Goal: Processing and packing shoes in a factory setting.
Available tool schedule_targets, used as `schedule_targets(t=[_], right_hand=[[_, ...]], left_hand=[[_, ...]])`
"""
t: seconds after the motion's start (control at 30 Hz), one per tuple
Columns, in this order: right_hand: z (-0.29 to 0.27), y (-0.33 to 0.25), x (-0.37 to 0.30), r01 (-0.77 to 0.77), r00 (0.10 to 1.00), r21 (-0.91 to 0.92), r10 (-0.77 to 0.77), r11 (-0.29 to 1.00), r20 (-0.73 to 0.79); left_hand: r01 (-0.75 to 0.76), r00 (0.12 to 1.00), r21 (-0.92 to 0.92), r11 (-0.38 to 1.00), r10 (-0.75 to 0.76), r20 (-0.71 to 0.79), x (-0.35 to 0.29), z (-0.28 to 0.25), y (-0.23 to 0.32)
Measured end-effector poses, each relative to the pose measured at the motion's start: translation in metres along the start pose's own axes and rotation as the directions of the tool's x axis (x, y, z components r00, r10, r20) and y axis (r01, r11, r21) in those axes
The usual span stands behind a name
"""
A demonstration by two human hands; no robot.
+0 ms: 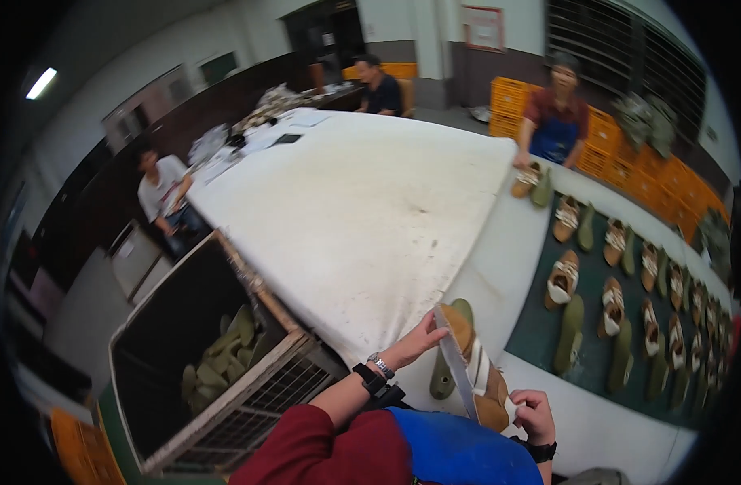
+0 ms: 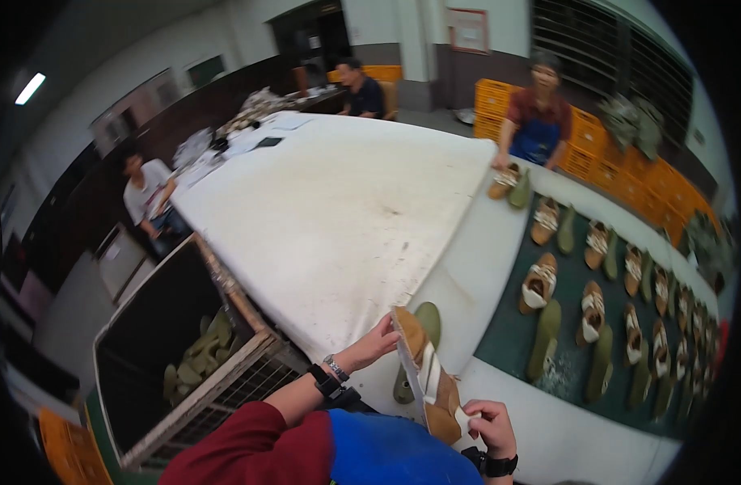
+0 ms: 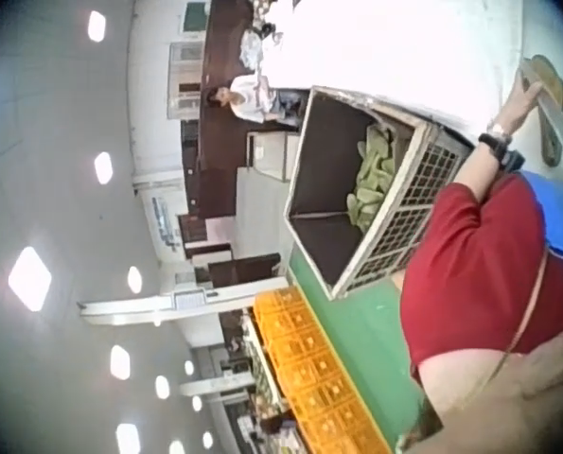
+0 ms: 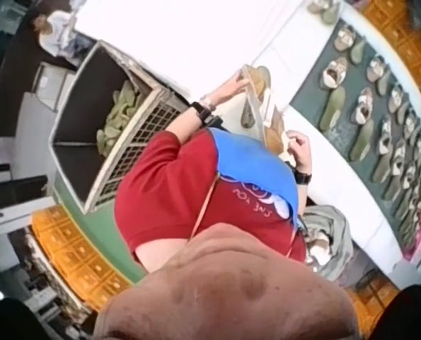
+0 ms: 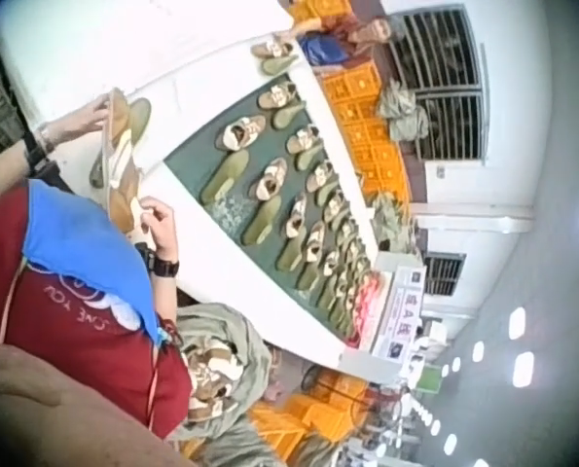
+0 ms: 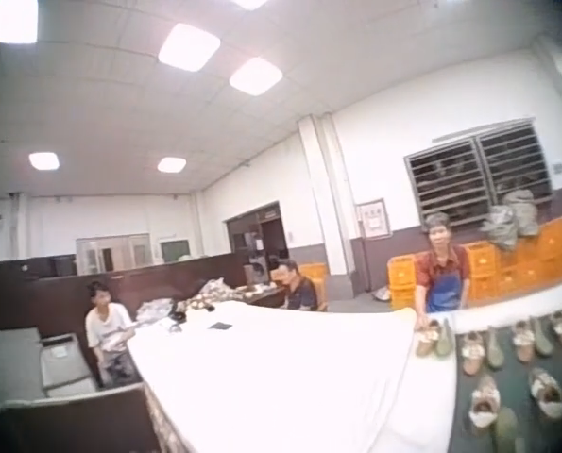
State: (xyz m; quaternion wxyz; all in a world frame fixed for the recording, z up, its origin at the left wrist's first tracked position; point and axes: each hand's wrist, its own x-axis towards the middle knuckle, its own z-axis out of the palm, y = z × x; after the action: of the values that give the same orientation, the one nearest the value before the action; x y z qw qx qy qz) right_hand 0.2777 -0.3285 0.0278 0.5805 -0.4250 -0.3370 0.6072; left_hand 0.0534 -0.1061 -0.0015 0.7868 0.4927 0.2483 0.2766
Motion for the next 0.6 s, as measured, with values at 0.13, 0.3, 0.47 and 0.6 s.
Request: schedule_targets(t=[0.13,0.3,0.47,0.6], right_hand=[[-0.005,0.02,0.031,-0.005,0.995,-0.006,0.006,1.0,0.103],[0.023,0.024,0.068,-0.031,0.958,-0.297,0.113,0.954,0.263],[0.045,0.038,0.097,0.092,0.873,-0.351,0.094,0.932,0.479],[0.057,0.045,0.098,-0.083,0.86,-0.321,0.231,0.943,0.455]], left_hand=[[0.001,0.999,-0.143,0.99,-0.007,-0.042,-0.036,-0.031,0.023],[-0.142,0.911,-0.17,0.975,0.061,-0.409,-0.104,-0.029,0.037],[-0.297,0.801,0.047,0.954,0.275,-0.531,-0.145,-0.043,0.03],[0.003,0.664,0.417,0.909,0.31,-0.68,-0.158,-0.04,0.04]])
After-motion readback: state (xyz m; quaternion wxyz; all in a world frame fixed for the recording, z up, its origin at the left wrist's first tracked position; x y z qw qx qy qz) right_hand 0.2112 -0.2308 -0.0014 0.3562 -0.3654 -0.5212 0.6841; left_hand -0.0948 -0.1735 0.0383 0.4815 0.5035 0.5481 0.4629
